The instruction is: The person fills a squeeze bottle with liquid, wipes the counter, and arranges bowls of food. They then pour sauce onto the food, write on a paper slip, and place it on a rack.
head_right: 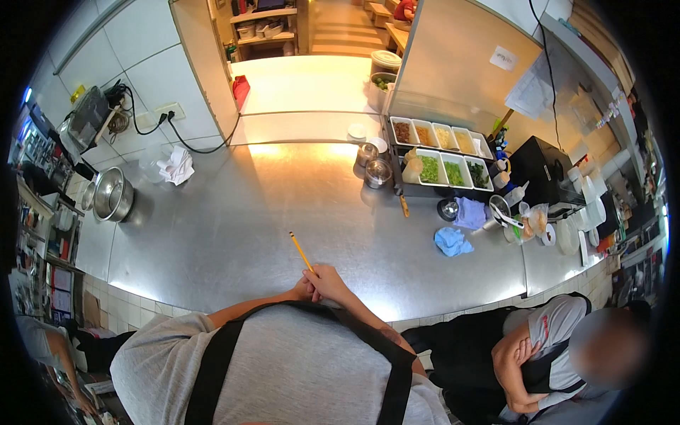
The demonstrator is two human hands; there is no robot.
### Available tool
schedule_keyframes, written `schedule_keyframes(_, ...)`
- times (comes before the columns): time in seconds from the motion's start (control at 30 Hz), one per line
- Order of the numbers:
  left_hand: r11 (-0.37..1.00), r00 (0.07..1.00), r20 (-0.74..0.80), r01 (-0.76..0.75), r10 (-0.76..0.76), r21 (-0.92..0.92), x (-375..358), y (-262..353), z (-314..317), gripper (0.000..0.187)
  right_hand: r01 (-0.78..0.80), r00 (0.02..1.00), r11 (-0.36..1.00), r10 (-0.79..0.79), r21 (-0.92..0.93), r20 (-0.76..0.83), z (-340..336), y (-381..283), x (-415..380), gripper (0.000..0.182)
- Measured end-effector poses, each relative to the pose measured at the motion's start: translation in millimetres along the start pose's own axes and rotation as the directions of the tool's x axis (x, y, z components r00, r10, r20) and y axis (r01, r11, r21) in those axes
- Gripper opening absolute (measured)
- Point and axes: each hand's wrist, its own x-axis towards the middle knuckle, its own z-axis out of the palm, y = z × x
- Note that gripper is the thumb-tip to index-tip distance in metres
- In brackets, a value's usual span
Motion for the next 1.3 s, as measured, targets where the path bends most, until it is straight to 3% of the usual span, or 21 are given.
schedule_keyframes(0.2, 0.999, 0.994, -0.099, -0.047, 0.047, 0.002, -2.9, -5.2, 6.7, 0.023, -0.025, 1.0, 1.0, 0.025, 0.014, -0.003, 1.1, 2.2, 0.4, 0.033)
schedule_keyframes(0.3, 0.989, 0.998, -0.052, -0.014, 0.022, 0.15, -3.3, 5.7, 1.4, 0.028, -0.002, 1.0, 1.0, 0.002, 0.03, 0.008, 1.2, 8.1, 3.2, 0.032)
schedule_keyframes(0.53, 0.882, 0.934, -0.167, -0.225, 0.317, 0.414, -6.8, 19.4, 0.2, 0.021, -0.027, 0.999, 1.0, 0.027, -0.012, 0.038, -2.9, 2.2, -1.0, 0.025)
schedule_keyframes(0.63, 0.932, 0.964, -0.102, -0.205, 0.244, 0.299, -8.2, 30.5, -6.9, 0.01, -0.022, 0.999, 1.0, 0.022, -0.01, 0.036, -2.9, 6.8, 1.4, 0.023)
schedule_keyframes(0.67, 0.962, 0.955, -0.133, -0.271, 0.267, -0.015, 1.6, 8.5, 1.1, 0.009, -0.016, 0.999, 1.0, 0.017, -0.01, 0.037, -3.2, 7.9, 2.7, 0.023)
schedule_keyframes(0.7, 0.89, 0.946, -0.171, -0.32, 0.277, -0.327, 19.1, -33.6, 16.8, 0.008, -0.011, 0.999, 1.0, 0.012, -0.017, 0.036, -3.5, 5.8, 2.0, 0.022)
schedule_keyframes(0.77, 0.876, 0.953, -0.166, -0.299, 0.253, -0.378, 21.4, -37.4, 17.5, 0.009, -0.003, 0.999, 1.0, 0.004, -0.03, 0.036, -3.1, 0.8, -0.5, 0.022)
schedule_keyframes(0.83, 0.977, 0.979, -0.099, -0.163, 0.177, 0.137, 0.1, 21.0, -2.7, 0.009, -0.009, 0.999, 0.999, 0.01, -0.034, 0.033, -3.0, 0.8, -1.3, 0.022)
schedule_keyframes(0.9, 0.952, 0.989, -0.136, -0.102, 0.065, -0.288, 4.9, 4.8, 7.5, 0.009, -0.011, 1.0, 0.999, 0.012, -0.03, 0.027, -3.0, 2.1, -2.4, 0.022)
schedule_keyframes(0.97, 0.923, 0.993, -0.117, -0.074, 0.031, -0.378, 7.7, -3.0, 8.9, 0.008, -0.007, 1.0, 1.0, 0.007, -0.02, 0.022, -2.7, 3.5, -1.2, 0.021)
schedule_keyframes(1.13, 0.982, 0.979, -0.109, -0.162, 0.172, 0.098, 3.4, 8.7, 0.5, 0.008, -0.006, 0.999, 1.0, 0.007, -0.016, 0.035, -3.2, 9.4, 2.7, 0.021)
schedule_keyframes(1.3, 0.993, 0.995, -0.027, -0.09, 0.092, 0.072, 3.1, 16.9, -6.5, 0.009, -0.005, 0.999, 1.0, 0.005, -0.02, 0.035, -3.1, 7.9, 1.8, 0.021)
